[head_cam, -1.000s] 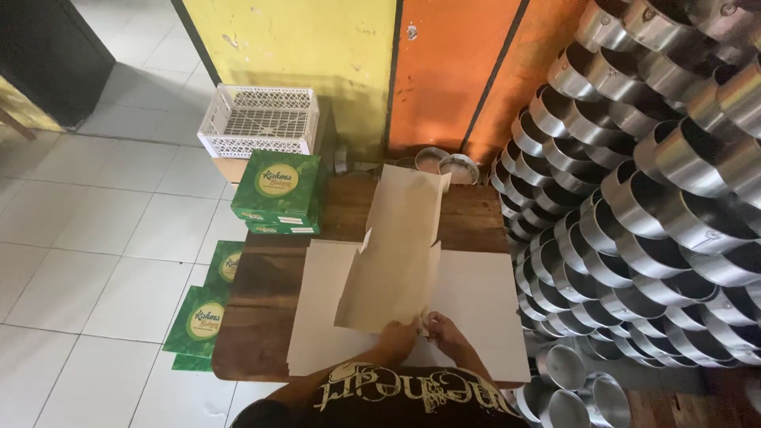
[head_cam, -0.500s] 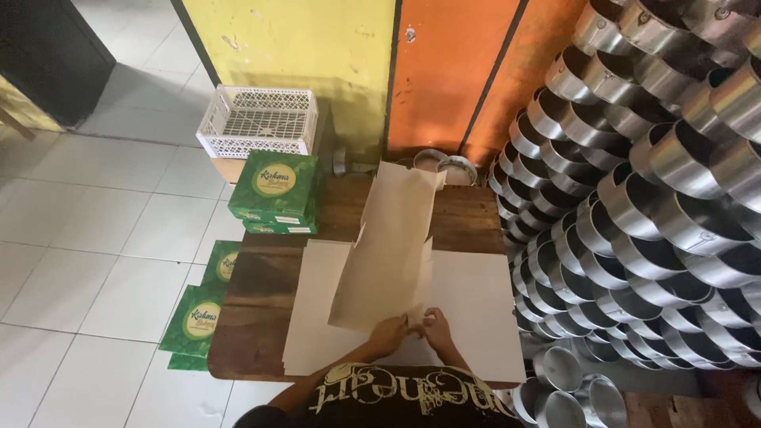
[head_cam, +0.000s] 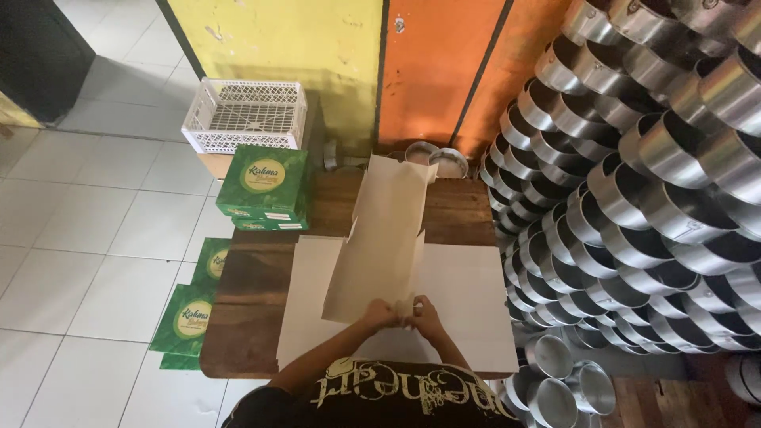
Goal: The recorder is folding a cardboard bakery box into its final shape on a wooden table.
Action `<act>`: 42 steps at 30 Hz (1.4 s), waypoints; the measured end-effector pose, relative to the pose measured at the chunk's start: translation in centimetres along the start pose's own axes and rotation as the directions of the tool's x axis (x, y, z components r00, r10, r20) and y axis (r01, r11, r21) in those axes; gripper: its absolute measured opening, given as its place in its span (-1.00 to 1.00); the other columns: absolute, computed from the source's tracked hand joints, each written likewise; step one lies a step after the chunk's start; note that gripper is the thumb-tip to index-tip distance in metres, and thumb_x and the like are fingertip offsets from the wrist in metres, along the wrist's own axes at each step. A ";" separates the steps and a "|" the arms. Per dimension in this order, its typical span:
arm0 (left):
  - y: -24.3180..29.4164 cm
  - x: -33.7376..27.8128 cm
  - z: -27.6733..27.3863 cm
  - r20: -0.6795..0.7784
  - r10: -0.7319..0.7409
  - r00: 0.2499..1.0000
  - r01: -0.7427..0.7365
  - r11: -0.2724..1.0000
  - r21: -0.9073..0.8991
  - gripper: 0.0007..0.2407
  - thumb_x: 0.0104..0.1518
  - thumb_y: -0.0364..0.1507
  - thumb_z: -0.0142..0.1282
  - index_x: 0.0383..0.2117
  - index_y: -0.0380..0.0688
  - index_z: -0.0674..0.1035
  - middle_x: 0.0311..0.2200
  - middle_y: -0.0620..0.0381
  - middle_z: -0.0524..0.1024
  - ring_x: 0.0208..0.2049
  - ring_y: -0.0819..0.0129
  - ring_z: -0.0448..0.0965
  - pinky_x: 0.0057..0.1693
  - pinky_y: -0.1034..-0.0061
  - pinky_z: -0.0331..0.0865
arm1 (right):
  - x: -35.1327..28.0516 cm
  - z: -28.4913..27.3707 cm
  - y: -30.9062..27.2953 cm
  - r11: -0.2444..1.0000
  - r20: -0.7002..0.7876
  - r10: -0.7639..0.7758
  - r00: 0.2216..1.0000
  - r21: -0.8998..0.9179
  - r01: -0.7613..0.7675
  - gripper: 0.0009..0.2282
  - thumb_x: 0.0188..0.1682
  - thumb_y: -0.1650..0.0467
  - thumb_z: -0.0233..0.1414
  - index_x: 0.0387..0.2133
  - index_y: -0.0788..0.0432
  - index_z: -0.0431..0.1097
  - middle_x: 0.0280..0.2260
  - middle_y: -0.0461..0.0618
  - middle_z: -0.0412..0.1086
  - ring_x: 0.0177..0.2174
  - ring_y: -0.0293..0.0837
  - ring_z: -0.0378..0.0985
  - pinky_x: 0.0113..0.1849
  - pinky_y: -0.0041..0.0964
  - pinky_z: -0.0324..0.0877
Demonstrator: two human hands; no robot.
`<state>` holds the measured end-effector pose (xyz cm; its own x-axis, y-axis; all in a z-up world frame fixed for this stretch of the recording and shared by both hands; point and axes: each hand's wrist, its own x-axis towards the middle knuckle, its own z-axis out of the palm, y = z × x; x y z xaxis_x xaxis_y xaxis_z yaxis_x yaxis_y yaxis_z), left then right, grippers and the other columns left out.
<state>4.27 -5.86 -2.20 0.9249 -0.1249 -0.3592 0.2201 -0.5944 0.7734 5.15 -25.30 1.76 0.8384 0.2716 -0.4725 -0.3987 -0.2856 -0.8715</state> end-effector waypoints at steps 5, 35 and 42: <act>-0.6 1.4 -0.1 0.252 -0.205 0.946 0.273 0.922 -0.274 -0.62 0.09 -0.21 0.39 -0.66 -0.24 0.53 -0.70 0.13 0.44 -0.71 0.47 0.30 -0.54 0.43 0.18 | -0.3 0.4 3.3 0.988 -0.037 -0.056 0.998 0.145 0.061 -0.61 -0.11 0.47 0.21 -0.05 0.19 0.20 -0.24 0.28 0.52 -0.34 0.00 0.63 -0.38 -0.13 0.56; -3.0 1.0 0.8 0.323 -0.097 0.941 0.167 0.966 -0.196 -0.81 0.20 -0.43 0.10 -0.21 -0.25 0.69 -0.34 -0.02 0.64 -0.45 0.26 0.56 -0.32 0.31 0.41 | -3.9 3.6 -3.5 0.891 -0.146 -0.089 0.985 -0.455 0.013 -0.40 -0.17 0.08 0.29 -0.18 0.21 0.08 -0.43 0.05 0.29 -0.44 -0.14 0.42 -0.39 -0.18 0.44; -3.3 0.7 0.8 0.457 -0.048 0.888 0.278 0.848 -0.451 -0.82 0.13 -0.49 0.17 -0.17 -0.21 0.68 -0.33 0.12 0.64 -0.41 0.33 0.54 -0.28 0.36 0.44 | -2.6 3.7 -0.8 0.871 -0.157 -0.055 0.986 -0.491 -0.030 -0.49 -0.02 0.09 0.11 -0.13 0.25 0.10 -0.35 0.22 0.46 -0.38 0.02 0.63 -0.38 -0.18 0.52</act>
<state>3.98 -4.68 -5.44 0.6689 -0.4453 -0.5952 0.5841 -0.1804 0.7914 1.89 -22.39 3.20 0.9072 0.1389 -0.3971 -0.1896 -0.7077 -0.6806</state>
